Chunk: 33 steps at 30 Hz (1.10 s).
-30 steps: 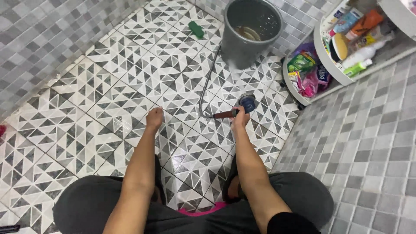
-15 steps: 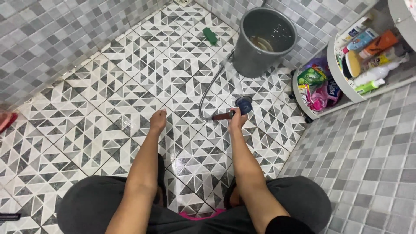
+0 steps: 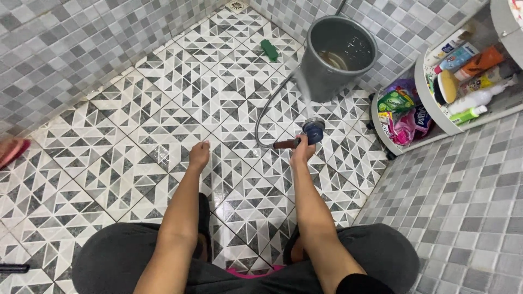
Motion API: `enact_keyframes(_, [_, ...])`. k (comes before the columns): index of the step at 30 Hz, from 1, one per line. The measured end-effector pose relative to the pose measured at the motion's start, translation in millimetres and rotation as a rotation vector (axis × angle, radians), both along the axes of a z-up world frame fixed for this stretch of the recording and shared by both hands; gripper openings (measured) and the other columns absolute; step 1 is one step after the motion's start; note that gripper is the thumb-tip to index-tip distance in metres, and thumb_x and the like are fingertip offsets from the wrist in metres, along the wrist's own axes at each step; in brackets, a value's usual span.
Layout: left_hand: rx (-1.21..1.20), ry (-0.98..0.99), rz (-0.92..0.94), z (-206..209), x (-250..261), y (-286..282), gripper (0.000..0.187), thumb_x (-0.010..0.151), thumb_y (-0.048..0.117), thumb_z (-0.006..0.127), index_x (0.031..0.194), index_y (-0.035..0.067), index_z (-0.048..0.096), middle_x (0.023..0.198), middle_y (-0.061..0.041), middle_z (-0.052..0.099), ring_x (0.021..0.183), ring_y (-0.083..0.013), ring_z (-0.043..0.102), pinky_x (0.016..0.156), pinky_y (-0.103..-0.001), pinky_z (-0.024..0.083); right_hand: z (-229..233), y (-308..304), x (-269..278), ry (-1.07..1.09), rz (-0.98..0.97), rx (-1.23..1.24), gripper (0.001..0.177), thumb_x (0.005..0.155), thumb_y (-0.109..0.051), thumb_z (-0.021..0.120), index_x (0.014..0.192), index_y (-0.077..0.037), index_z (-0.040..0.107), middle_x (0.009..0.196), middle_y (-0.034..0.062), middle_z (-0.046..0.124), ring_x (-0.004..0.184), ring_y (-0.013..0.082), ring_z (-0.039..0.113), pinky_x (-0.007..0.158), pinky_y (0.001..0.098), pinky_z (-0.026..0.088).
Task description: The person rinses the bathroom floor with a handheld shower head, then scrubs the tiled walls with a green sponge. The person sits on the floor during the task.
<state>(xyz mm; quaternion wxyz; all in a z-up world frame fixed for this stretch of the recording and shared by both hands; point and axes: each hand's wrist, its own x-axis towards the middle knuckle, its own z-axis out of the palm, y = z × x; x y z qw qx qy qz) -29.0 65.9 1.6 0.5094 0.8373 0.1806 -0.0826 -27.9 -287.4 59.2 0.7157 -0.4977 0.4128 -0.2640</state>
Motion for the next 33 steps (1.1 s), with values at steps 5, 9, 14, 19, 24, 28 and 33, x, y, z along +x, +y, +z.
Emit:
enact_keyframes(5, [0.012, 0.014, 0.011, 3.9, -2.0, -4.2, 0.051, 0.106, 0.043, 0.047, 0.123, 0.003, 0.072, 0.114, -0.023, 0.073, 0.118, -0.0434, 0.064, 0.099, -0.053, 0.049, 24.0, 13.3, -3.6, -0.030, 0.052, -0.037, 0.026, 0.070, -0.016, 0.079, 0.091, -0.009, 0.067, 0.090, 0.0098, 0.057, 0.087, 0.0226, 0.054, 0.067, 0.0452, 0.052])
enact_keyframes(9, [0.017, 0.033, 0.009, -9.4, 1.9, -2.5, 0.048, 0.102, 0.045, 0.049, 0.117, 0.007, 0.075, 0.112, -0.022, 0.073, 0.117, -0.0448, 0.064, 0.098, -0.052, 0.049, 46.9, 24.8, -4.5, -0.024, 0.080, -0.053, 0.024, 0.068, -0.018, 0.080, 0.088, -0.012, 0.069, 0.085, 0.0064, 0.057, 0.080, 0.0192, 0.054, 0.063, 0.0407, 0.052])
enact_keyframes(14, [-0.003, 0.025, 0.022, -25.1, 1.4, 0.7, 0.048, 0.102, 0.044, 0.049, 0.113, 0.006, 0.076, 0.109, -0.023, 0.074, 0.114, -0.0446, 0.066, 0.096, -0.052, 0.049, 55.2, 32.2, -1.9, -0.055, 0.087, -0.070, 0.020, 0.071, -0.016, 0.079, 0.087, -0.012, 0.068, 0.082, 0.0048, 0.055, 0.077, 0.0180, 0.053, 0.061, 0.0392, 0.050])
enact_keyframes(19, [-0.030, -0.001, 0.051, -32.1, 3.5, 2.7, 0.041, 0.102, 0.042, 0.051, 0.103, 0.009, 0.076, 0.097, -0.016, 0.073, 0.099, -0.0373, 0.068, 0.087, -0.048, 0.050, 45.7, 32.2, 5.5, -0.123, 0.080, -0.041, 0.017, 0.070, -0.011, 0.077, 0.085, -0.013, 0.068, 0.079, 0.0032, 0.056, 0.074, 0.0154, 0.054, 0.058, 0.0327, 0.048])
enact_keyframes(24, [-0.008, 0.016, 0.015, -13.8, -4.0, -0.7, 0.053, 0.103, 0.046, 0.050, 0.121, 0.002, 0.074, 0.117, -0.026, 0.072, 0.119, -0.0471, 0.063, 0.100, -0.053, 0.049, 39.9, 32.5, 9.1, -0.087, 0.100, -0.033, 0.023, 0.068, -0.014, 0.080, 0.087, -0.015, 0.067, 0.081, 0.0026, 0.056, 0.076, 0.0171, 0.055, 0.061, 0.0369, 0.052])
enact_keyframes(28, [0.001, 0.021, 0.022, -19.3, -1.6, 0.0, 0.054, 0.103, 0.047, 0.050, 0.123, 0.003, 0.074, 0.119, -0.025, 0.072, 0.121, -0.0463, 0.062, 0.102, -0.053, 0.048, 34.5, 33.8, 9.3, -0.063, 0.127, -0.058, 0.021, 0.069, -0.016, 0.080, 0.086, -0.014, 0.068, 0.081, 0.0031, 0.058, 0.077, 0.0172, 0.055, 0.062, 0.0389, 0.053])
enact_keyframes(33, [0.019, 0.008, -0.001, -15.7, -2.3, -1.5, 0.055, 0.104, 0.047, 0.048, 0.124, 0.002, 0.073, 0.122, -0.025, 0.070, 0.122, -0.0472, 0.061, 0.103, -0.054, 0.047, 46.6, 42.5, 5.3, -0.082, 0.172, -0.077, 0.022, 0.068, -0.015, 0.080, 0.086, -0.014, 0.068, 0.080, 0.0020, 0.060, 0.075, 0.0142, 0.056, 0.059, 0.0318, 0.052])
